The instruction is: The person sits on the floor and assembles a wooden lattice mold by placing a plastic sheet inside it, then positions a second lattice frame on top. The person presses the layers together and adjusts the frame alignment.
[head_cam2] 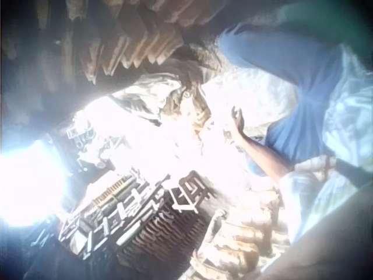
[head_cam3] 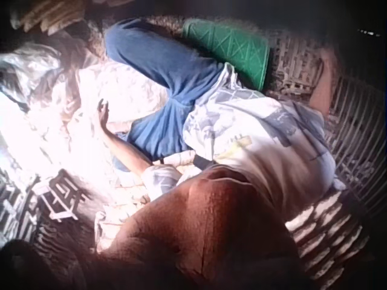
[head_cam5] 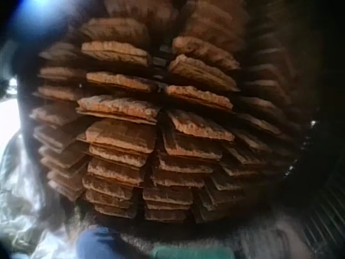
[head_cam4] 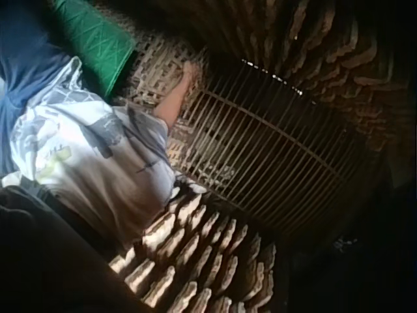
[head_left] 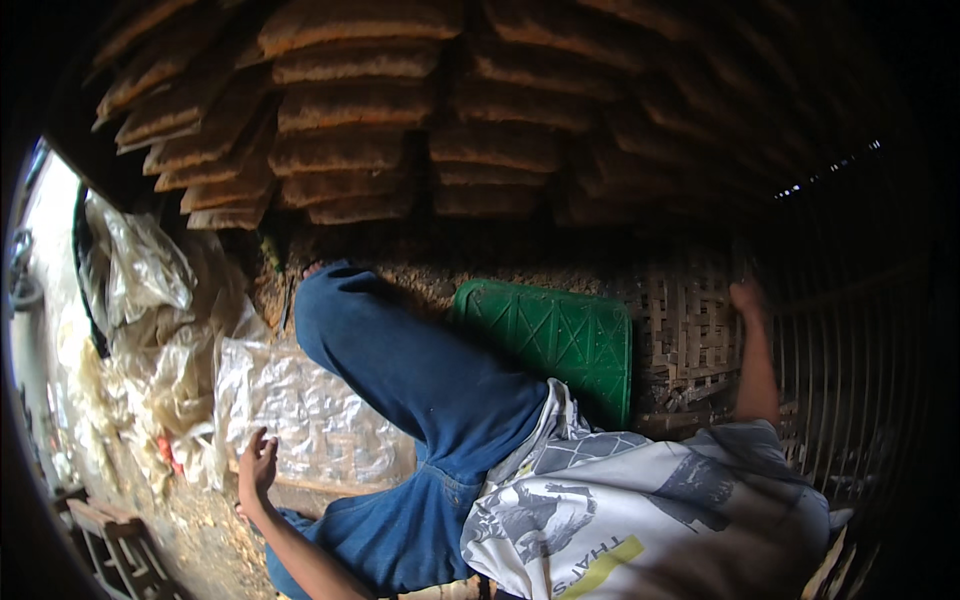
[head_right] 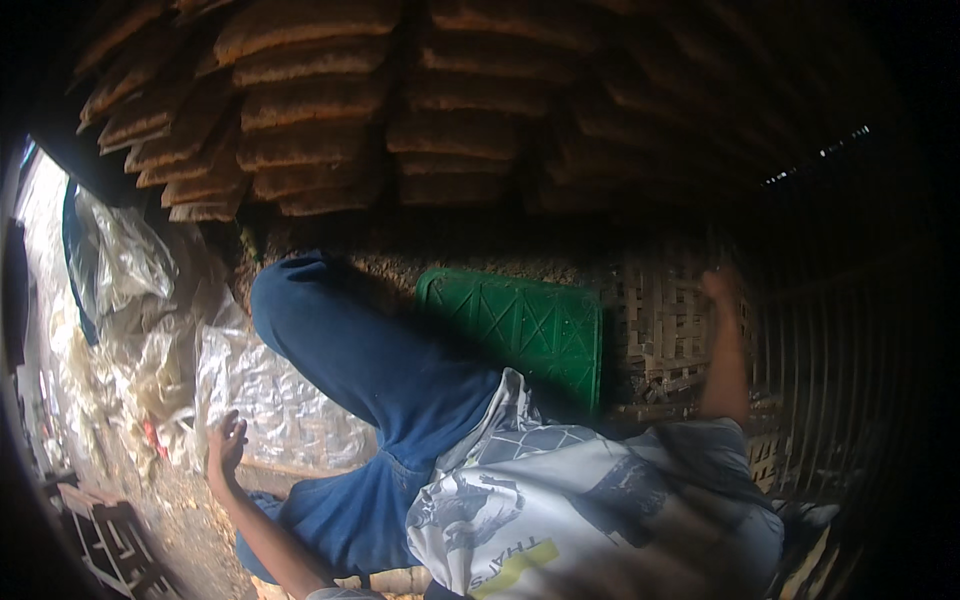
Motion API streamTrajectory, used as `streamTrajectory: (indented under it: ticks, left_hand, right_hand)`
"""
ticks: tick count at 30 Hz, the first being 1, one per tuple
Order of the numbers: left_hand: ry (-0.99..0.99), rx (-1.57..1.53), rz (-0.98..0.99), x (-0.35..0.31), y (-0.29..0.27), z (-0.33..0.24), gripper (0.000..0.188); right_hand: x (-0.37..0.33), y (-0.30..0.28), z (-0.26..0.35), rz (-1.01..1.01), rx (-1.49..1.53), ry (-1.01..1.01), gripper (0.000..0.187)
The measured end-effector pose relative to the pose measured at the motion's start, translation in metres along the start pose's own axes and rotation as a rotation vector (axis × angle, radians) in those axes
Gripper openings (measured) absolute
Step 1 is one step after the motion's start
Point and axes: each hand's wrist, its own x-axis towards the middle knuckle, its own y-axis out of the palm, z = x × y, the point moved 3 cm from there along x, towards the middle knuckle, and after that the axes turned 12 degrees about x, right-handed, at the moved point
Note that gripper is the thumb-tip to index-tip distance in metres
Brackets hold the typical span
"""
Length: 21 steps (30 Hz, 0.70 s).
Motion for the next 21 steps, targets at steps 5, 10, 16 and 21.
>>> streamTrajectory:
  ticks: [5,10,16,21]
  left_hand:
    - [0.065,-0.036,-0.029,0.012,-0.008,0.002,0.044]
    - [0.050,-0.073,-0.037,-0.006,-0.029,-0.017,0.042]
    - [0.019,-0.087,-0.073,-0.007,-0.022,0.010,0.047]
    - [0.060,-0.089,-0.094,0.004,-0.026,0.023,0.048]
  right_hand:
    - [0.074,-0.121,-0.020,0.280,-0.191,-0.076,0.035]
    - [0.085,-0.277,0.009,0.347,-0.194,0.008,0.027]
    - [0.031,-0.391,0.108,0.283,0.108,-0.012,0.030]
    - [-0.003,-0.431,0.177,0.052,0.278,-0.051,0.053]
